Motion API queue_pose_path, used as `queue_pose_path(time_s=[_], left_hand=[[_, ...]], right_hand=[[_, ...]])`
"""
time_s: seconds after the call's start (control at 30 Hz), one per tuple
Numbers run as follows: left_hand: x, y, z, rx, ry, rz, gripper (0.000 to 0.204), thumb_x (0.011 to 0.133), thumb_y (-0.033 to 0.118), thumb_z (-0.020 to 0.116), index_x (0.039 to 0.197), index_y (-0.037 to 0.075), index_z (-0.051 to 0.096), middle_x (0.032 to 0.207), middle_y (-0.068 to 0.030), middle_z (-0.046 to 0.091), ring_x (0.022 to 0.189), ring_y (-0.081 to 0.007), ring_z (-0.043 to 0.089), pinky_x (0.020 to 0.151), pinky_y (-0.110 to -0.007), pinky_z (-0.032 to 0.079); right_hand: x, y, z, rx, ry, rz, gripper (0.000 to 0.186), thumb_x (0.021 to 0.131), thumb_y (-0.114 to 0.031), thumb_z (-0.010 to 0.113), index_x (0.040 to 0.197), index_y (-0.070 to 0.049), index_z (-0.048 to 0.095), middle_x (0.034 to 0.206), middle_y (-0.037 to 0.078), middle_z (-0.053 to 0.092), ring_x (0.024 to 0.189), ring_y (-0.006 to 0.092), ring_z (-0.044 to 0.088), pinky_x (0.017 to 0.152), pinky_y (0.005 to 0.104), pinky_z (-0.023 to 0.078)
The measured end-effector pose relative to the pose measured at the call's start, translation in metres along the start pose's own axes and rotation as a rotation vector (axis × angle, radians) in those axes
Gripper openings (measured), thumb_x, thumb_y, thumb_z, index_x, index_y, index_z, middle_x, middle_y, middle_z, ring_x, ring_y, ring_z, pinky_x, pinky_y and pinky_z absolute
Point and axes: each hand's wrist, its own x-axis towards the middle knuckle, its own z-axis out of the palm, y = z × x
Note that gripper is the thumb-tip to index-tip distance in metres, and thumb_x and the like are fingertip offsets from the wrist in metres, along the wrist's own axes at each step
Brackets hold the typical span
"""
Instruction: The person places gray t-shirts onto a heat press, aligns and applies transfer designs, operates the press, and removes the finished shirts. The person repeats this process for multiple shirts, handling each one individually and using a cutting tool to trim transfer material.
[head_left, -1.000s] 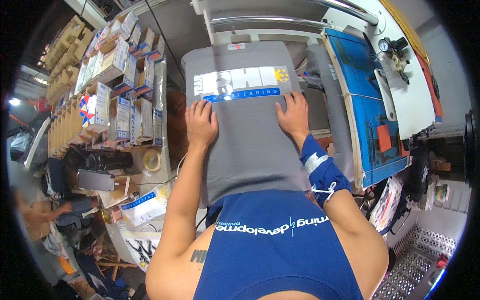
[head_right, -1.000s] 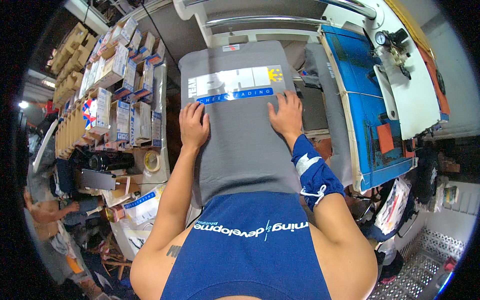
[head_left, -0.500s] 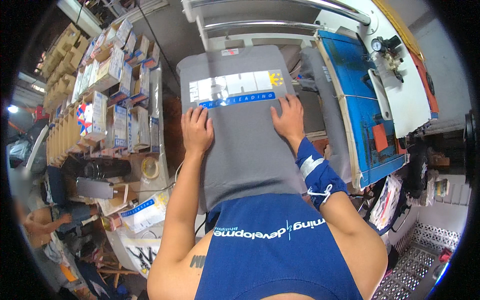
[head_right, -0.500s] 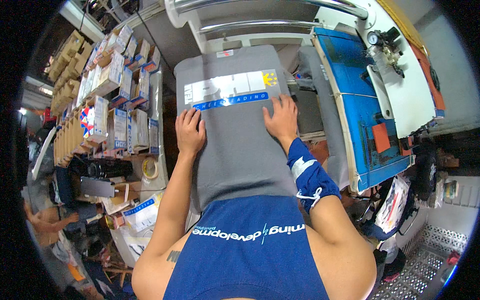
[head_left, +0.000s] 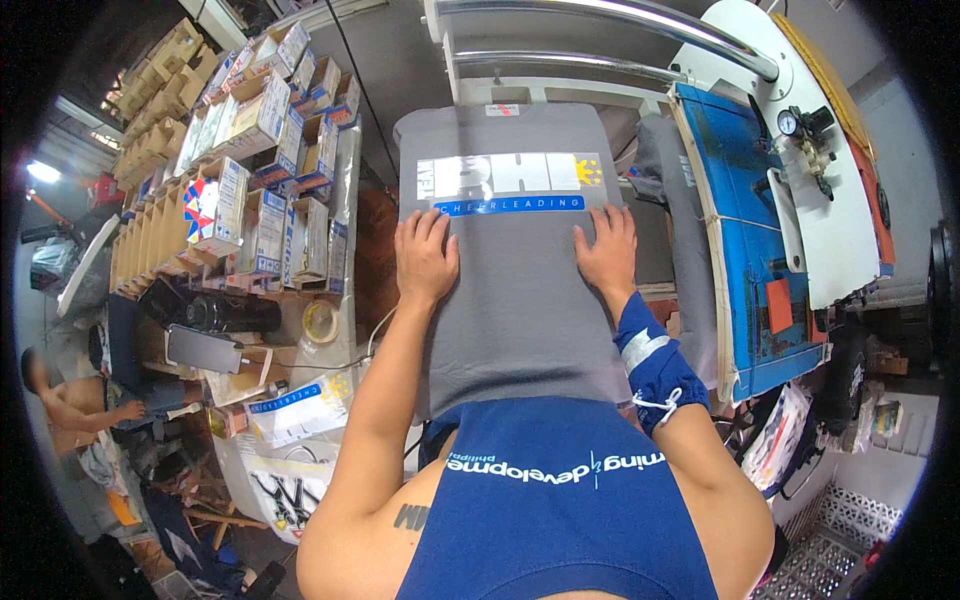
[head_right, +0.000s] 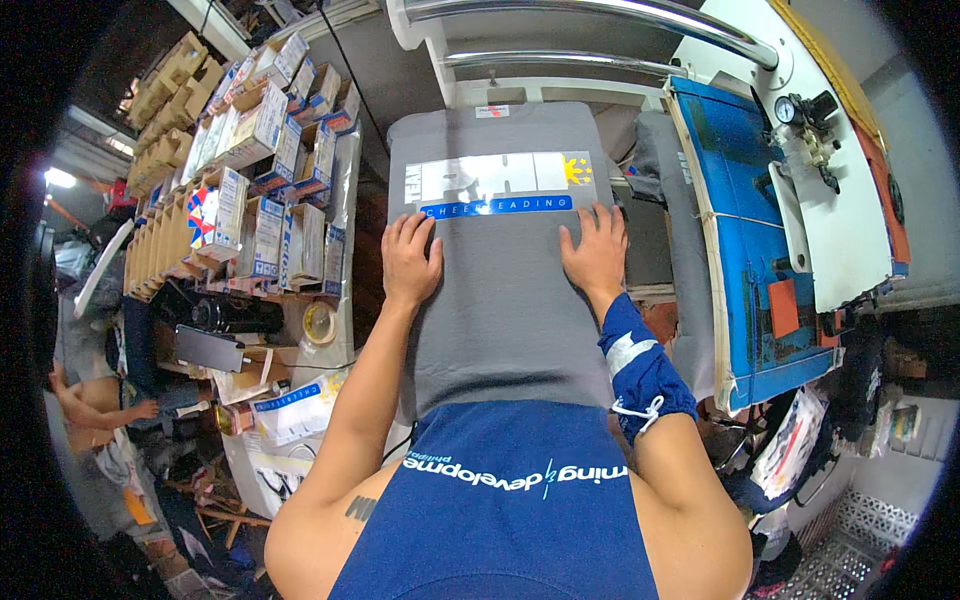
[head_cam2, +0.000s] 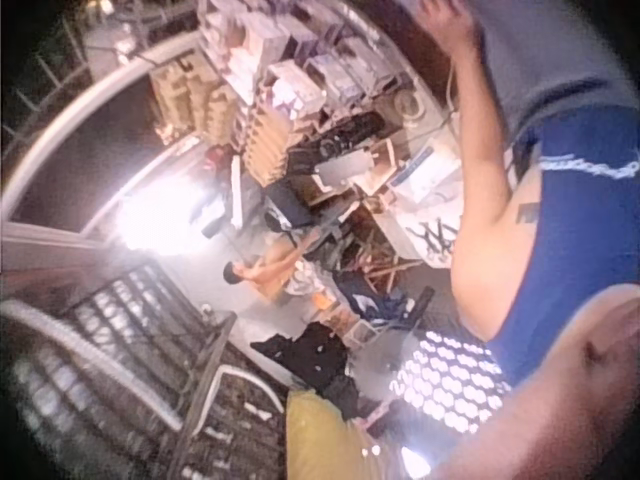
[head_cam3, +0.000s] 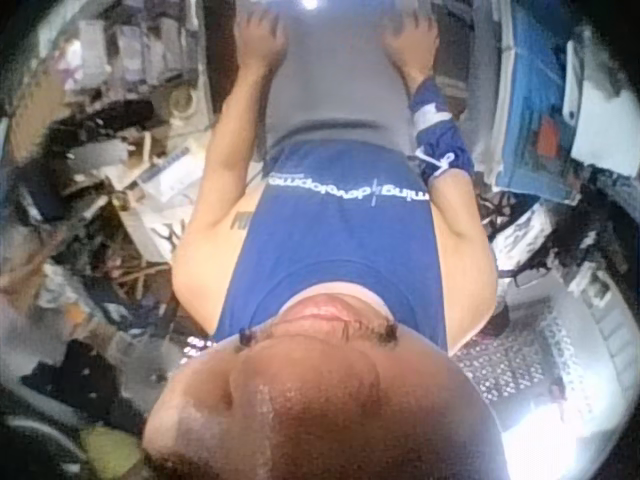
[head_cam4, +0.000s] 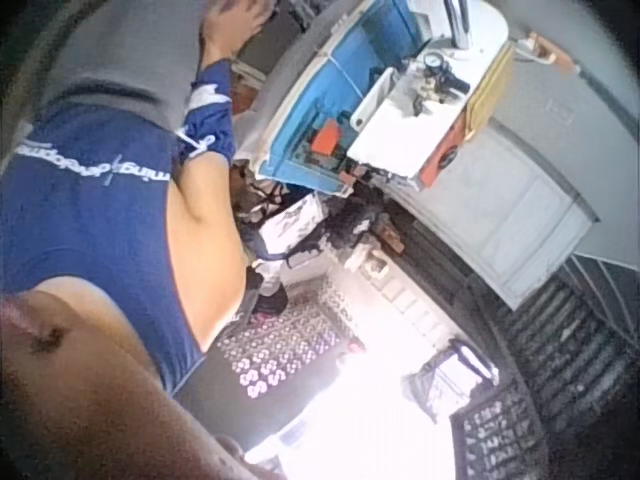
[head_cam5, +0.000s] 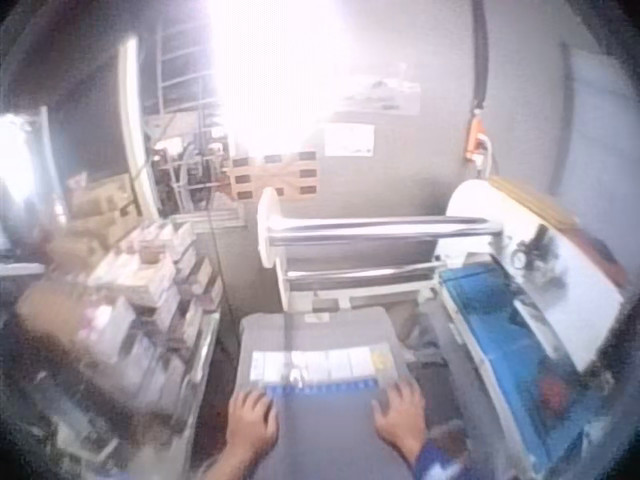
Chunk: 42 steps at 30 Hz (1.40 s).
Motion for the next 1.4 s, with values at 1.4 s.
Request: queue_pose_path(time_s=[1.4], left_hand=[[0.0, 0.005, -0.001, -0.017, 0.01, -0.015, 0.042, 0.087, 0.021, 0.067, 0.125, 0.004, 0.065, 0.133, -0.0125, 0.06, 0.13, -0.0364, 0.049, 0.113, -0.055, 0.033]], right_hand=[[-0.001, 0.002, -0.003, 0.013, -0.011, 0.006, 0.047, 0.09, -0.038, 0.065, 0.128, -0.01, 0.063, 0.141, 0.015, 0.051, 0.138, 0.0437, 0.036, 0.109, 0.0579, 0.036]])
